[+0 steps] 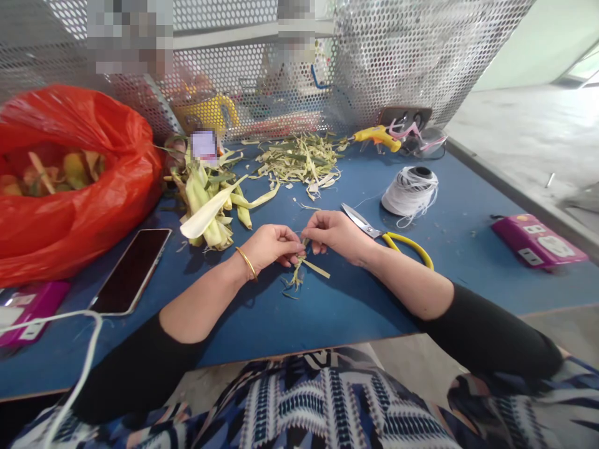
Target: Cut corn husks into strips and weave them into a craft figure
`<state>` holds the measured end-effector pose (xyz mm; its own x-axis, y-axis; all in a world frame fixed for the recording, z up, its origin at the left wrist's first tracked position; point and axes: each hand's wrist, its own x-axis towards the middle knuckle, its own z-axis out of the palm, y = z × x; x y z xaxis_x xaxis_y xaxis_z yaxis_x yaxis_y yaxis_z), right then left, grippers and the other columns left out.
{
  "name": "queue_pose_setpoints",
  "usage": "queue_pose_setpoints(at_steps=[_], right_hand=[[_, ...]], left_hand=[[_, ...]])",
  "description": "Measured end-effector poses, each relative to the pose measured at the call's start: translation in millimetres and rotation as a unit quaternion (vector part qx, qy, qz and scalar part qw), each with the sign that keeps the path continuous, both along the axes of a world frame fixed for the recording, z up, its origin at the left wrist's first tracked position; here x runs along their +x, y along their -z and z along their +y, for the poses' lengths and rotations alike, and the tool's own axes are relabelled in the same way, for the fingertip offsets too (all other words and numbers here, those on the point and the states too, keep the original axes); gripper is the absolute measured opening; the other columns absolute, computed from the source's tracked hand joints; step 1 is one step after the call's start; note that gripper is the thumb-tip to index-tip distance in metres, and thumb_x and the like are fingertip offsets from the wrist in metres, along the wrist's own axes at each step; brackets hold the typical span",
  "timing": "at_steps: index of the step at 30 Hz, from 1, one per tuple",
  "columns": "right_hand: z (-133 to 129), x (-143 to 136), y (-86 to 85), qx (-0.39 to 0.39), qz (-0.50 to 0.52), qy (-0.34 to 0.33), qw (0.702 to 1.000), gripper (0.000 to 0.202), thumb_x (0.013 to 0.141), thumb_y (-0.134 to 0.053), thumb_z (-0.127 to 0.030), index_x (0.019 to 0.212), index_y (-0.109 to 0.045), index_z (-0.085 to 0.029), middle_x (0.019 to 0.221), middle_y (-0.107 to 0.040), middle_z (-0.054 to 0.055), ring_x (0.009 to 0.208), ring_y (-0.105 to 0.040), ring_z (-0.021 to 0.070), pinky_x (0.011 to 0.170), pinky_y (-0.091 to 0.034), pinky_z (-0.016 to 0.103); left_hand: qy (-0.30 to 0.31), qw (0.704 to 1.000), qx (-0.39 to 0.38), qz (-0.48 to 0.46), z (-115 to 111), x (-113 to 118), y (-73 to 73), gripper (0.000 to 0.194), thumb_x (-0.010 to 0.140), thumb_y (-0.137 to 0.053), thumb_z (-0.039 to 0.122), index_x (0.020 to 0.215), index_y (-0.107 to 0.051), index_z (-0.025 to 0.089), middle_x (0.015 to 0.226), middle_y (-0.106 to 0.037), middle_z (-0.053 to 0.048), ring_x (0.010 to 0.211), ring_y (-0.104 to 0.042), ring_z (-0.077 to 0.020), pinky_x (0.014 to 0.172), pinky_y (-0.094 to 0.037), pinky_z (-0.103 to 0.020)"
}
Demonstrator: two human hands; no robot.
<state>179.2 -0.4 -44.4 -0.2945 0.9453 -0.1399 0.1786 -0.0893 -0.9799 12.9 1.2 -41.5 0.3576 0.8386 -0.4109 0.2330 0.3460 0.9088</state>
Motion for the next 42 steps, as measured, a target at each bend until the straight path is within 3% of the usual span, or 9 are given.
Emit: queue_pose_setpoints(at_steps=[7,12,17,20,23,26,29,32,42], right_hand=[[2,3,-1.1,-0.028,0.073,0.002,0.997,0.024,0.070,-0.067,-0.008,0.087,-0.054,-0.017,0.059,-0.066,-0.005,0.049,-0.059,0.0072,0.049,-0.046,0.018],[4,8,1.7,0.027,0.059,-0.073,0.995,0.021,0.068,-0.068,-0.011,0.085,-0.057,-0.016,0.063,-0.066,-0.005,0.057,-0.061,0.0078,0.058,-0.048,0.020],[4,11,-1.6,0.083,0.033,-0.152,0.984,0.019,0.068,-0.070,-0.016,0.085,-0.061,-0.015,0.069,-0.067,-0.002,0.062,-0.062,0.0087,0.058,-0.047,0.020],[6,12,-1.4,0.100,0.026,-0.088,0.991,0.014,0.077,-0.065,-0.021,0.088,-0.060,-0.015,0.077,-0.068,0.000,0.057,-0.061,0.0076,0.056,-0.049,0.021],[9,13,3.0,0.106,-0.014,-0.009,0.994,0.015,0.079,-0.060,-0.015,0.094,-0.060,-0.015,0.091,-0.069,0.003,0.050,-0.058,0.0044,0.052,-0.050,0.020],[9,12,6.7,0.094,-0.032,-0.049,0.994,0.025,0.075,-0.058,-0.007,0.099,-0.061,-0.015,0.102,-0.068,0.005,0.054,-0.061,0.0048,0.054,-0.052,0.020],[7,11,6.6,0.094,-0.046,-0.102,0.989,0.020,0.077,-0.057,-0.007,0.093,-0.064,-0.015,0.087,-0.068,0.001,0.056,-0.061,0.0060,0.054,-0.050,0.019],[5,9,4.8,0.079,-0.067,-0.106,0.989,0.011,0.077,-0.056,-0.008,0.081,-0.064,-0.014,0.068,-0.064,-0.003,0.053,-0.061,0.0064,0.052,-0.046,0.017],[6,11,4.1,0.077,-0.103,-0.092,0.987,0.013,0.072,-0.054,-0.004,0.072,-0.061,-0.015,0.058,-0.061,-0.005,0.052,-0.062,0.0072,0.052,-0.044,0.017]], left_hand=[[-0.030,0.999,-0.004,-0.018,1,-1,0.1,0.028,0.062,-0.081,0.025,0.067,-0.057,0.014,0.060,-0.066,0.000,0.047,-0.058,-0.0080,0.043,-0.046,-0.017],[-0.064,0.998,-0.002,-0.024,1,1,-1.8,0.028,0.060,-0.083,0.022,0.066,-0.057,0.014,0.055,-0.064,0.001,0.045,-0.056,-0.0072,0.040,-0.044,-0.017],[-0.081,0.997,0.003,-0.016,1,3,-1.1,0.029,0.055,-0.084,0.019,0.062,-0.056,0.014,0.049,-0.058,0.004,0.043,-0.055,-0.0073,0.040,-0.043,-0.016],[-0.079,0.997,0.014,-0.020,1,2,0.0,0.032,0.051,-0.086,0.021,0.063,-0.057,0.014,0.051,-0.060,0.004,0.044,-0.055,-0.0074,0.040,-0.042,-0.016],[-0.068,0.997,0.035,-0.019,2,0,1.3,0.034,0.048,-0.087,0.024,0.064,-0.059,0.014,0.051,-0.061,0.003,0.045,-0.054,-0.0074,0.040,-0.040,-0.016],[-0.052,0.996,0.064,-0.017,2,-2,2.8,0.035,0.046,-0.088,0.027,0.064,-0.060,0.015,0.050,-0.061,0.003,0.045,-0.053,-0.0071,0.041,-0.039,-0.016],[-0.040,0.995,0.090,-0.014,3,-4,4.0,0.032,0.047,-0.086,0.027,0.063,-0.062,0.015,0.051,-0.062,0.002,0.046,-0.053,-0.0072,0.042,-0.039,-0.017],[-0.031,0.993,0.116,-0.003,4,-4,4.7,0.026,0.051,-0.083,0.025,0.064,-0.063,0.014,0.055,-0.064,0.001,0.048,-0.055,-0.0080,0.045,-0.041,-0.018],[-0.014,0.977,0.211,0.029,6,-4,9.1,0.016,0.058,-0.076,0.021,0.066,-0.063,0.016,0.058,-0.065,0.001,0.054,-0.058,-0.0102,0.052,-0.046,-0.021]])
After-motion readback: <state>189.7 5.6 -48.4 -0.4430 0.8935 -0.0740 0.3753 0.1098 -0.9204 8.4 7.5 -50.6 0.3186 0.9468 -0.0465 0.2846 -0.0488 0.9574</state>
